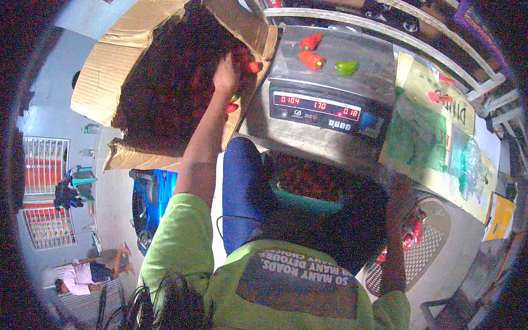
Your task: The person selects red and green peppers from a cardboard box, places them on a digital scale, and then transfers them into a plastic bag. The process is repeated multiple times to fill the bag with peppers.
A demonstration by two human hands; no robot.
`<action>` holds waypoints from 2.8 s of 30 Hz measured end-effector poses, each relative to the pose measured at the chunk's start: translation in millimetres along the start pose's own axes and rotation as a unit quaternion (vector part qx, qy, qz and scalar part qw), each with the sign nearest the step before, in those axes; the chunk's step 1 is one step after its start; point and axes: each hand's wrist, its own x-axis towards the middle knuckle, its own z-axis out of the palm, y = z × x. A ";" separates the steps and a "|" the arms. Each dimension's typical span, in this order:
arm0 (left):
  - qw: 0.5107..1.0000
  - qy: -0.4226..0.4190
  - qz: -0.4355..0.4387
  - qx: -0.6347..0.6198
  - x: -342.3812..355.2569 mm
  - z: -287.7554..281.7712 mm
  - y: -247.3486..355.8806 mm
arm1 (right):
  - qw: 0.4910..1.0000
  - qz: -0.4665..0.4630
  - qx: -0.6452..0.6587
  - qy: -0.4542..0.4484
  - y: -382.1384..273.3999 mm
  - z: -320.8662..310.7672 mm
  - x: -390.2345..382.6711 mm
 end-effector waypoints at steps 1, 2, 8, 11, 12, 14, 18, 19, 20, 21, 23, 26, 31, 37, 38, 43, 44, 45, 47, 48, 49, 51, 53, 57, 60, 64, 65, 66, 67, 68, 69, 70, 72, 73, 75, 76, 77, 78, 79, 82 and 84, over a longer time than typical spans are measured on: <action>0.996 0.021 0.051 0.071 -4.1 -0.3 4.9 | 1.000 0.000 -0.001 -0.002 -2.8 -2.7 -0.2; 0.984 0.041 0.102 0.141 -7.4 -1.2 9.3 | 1.000 -0.006 -0.001 -0.004 0.9 -1.2 0.1; 0.976 0.067 0.156 0.133 -6.2 13.2 24.6 | 0.999 0.015 0.021 0.031 24.5 28.2 1.8; 0.992 0.058 0.106 -0.022 1.9 9.7 22.0 | 0.999 0.020 0.025 -0.020 -1.6 6.7 6.8; 0.989 0.084 0.113 -0.050 3.4 7.0 24.3 | 0.999 0.021 0.028 -0.022 -2.2 4.7 6.4; 0.977 0.137 0.128 -0.107 7.1 -2.6 30.7 | 0.999 0.012 0.044 0.011 19.1 23.6 2.4; 0.967 0.206 0.000 -0.150 12.0 -62.5 -18.8 | 0.998 -0.010 0.004 -0.054 18.3 7.9 4.2; 0.978 0.185 -0.042 -0.085 15.7 -69.8 -40.8 | 0.992 0.027 -0.100 -0.071 30.4 27.5 4.5; 0.987 0.138 -0.088 0.000 14.9 -83.0 -70.9 | 0.989 0.039 -0.122 -0.070 44.8 42.1 0.0; 0.988 0.070 -0.126 0.062 12.7 -92.0 -99.2 | 0.986 0.047 -0.143 -0.069 49.6 52.8 -2.0; 0.981 -0.042 -0.161 0.101 -12.3 -96.0 -146.8 | 0.999 0.013 -0.032 -0.023 45.6 53.2 -1.1; 0.974 -0.101 -0.170 0.109 -13.4 -100.6 -163.4 | 0.996 0.018 0.080 0.037 30.6 40.0 1.7; 0.972 -0.123 -0.153 0.131 2.2 -110.2 -152.2 | 0.992 0.112 0.045 -0.037 10.8 14.3 6.4; 0.973 -0.127 -0.121 0.147 1.0 -126.2 -132.7 | 0.986 -0.008 0.116 0.120 19.5 24.8 1.4; 0.974 -0.124 -0.113 0.151 -0.3 -133.0 -130.4 | 0.983 0.000 0.142 0.112 21.6 30.2 -0.3; 0.996 -0.028 0.009 0.085 -13.3 -155.0 -58.5 | 0.979 0.026 0.156 0.127 21.0 31.0 -3.0; 0.999 -0.003 0.051 0.008 -23.9 -152.6 -23.5 | 0.976 0.008 0.162 0.145 23.0 35.6 -2.0; 0.996 -0.004 0.067 -0.059 -32.7 -140.8 15.6 | 0.973 -0.011 0.164 0.163 27.5 42.9 -2.5; 0.956 -0.033 0.151 -0.251 -46.1 -119.8 88.1 | 0.977 -0.014 0.154 0.146 30.4 42.1 -3.8; 0.948 -0.047 0.162 -0.268 -42.0 -110.8 116.1 | 0.983 0.003 0.142 0.115 26.6 36.4 -1.3; 0.947 -0.039 0.153 -0.279 -41.2 -102.4 150.3 | 0.988 0.022 0.128 0.085 24.7 32.3 0.7; 0.918 0.105 0.279 -0.262 -19.0 -70.3 186.6 | 0.988 0.030 0.136 0.066 23.4 31.0 3.5; 0.913 0.162 0.280 -0.250 -12.6 -42.6 219.9 | 0.988 0.033 0.136 0.068 25.5 30.5 2.2; 0.962 0.117 0.236 -0.071 -15.9 0.6 226.5 | 0.983 0.027 0.162 0.084 17.7 22.2 -0.2; 0.961 0.098 0.245 -0.086 -16.1 2.6 225.2 | 0.985 0.063 0.150 0.060 16.0 18.3 -1.3; 0.927 0.175 0.215 -0.252 -10.0 1.5 206.2 | 0.981 0.038 0.167 0.090 18.7 25.4 -0.7; 0.927 0.177 0.200 -0.264 -6.4 9.1 198.4 | 0.982 0.033 0.159 0.091 18.1 26.6 0.8; 0.927 0.184 0.180 -0.273 0.1 25.3 181.9 | 0.984 0.021 0.153 0.091 15.1 27.3 4.5; 0.925 0.182 0.165 -0.290 -0.6 31.0 184.8 | 0.986 0.019 0.141 0.091 16.9 27.8 4.4; 0.923 0.116 0.143 -0.337 -4.3 36.8 185.5 | 0.985 0.018 0.142 0.098 18.5 28.5 3.5; 0.922 0.108 0.149 -0.340 -5.6 42.3 188.0 | 0.984 0.015 0.143 0.104 18.5 27.8 2.7; 0.921 0.100 0.154 -0.344 -6.1 47.5 191.0 | 0.983 0.012 0.145 0.110 18.4 27.2 1.9; 0.912 0.052 0.173 -0.368 0.3 53.7 196.4 | 0.986 0.027 0.148 0.076 16.6 21.8 1.9; 0.914 0.074 0.178 -0.356 -0.2 57.8 199.6 | 0.986 0.034 0.150 0.059 15.7 19.5 2.0; 0.917 0.118 0.188 -0.332 -5.6 65.6 217.3 | 0.985 0.034 0.154 0.071 17.7 24.7 2.1; 0.918 0.118 0.181 -0.332 -8.5 66.0 226.2 | 0.984 0.036 0.155 0.077 19.3 26.3 1.8; 0.921 0.114 0.169 -0.332 -10.7 64.3 230.6 | 0.984 0.040 0.156 0.075 21.1 27.3 0.7; 0.924 0.112 0.157 -0.330 -11.2 62.8 233.3 | 0.984 0.042 0.158 0.074 18.9 24.1 1.7; 0.927 0.110 0.144 -0.328 -11.8 60.4 234.3 | 0.984 0.043 0.160 0.072 17.7 21.8 2.2; 0.932 0.153 0.148 -0.293 -14.9 38.6 225.0 | 0.980 0.014 0.171 0.105 22.2 30.6 0.0; 0.914 0.135 0.164 -0.344 -22.6 5.9 210.5 | 0.981 0.008 0.169 0.094 20.5 25.7 -0.6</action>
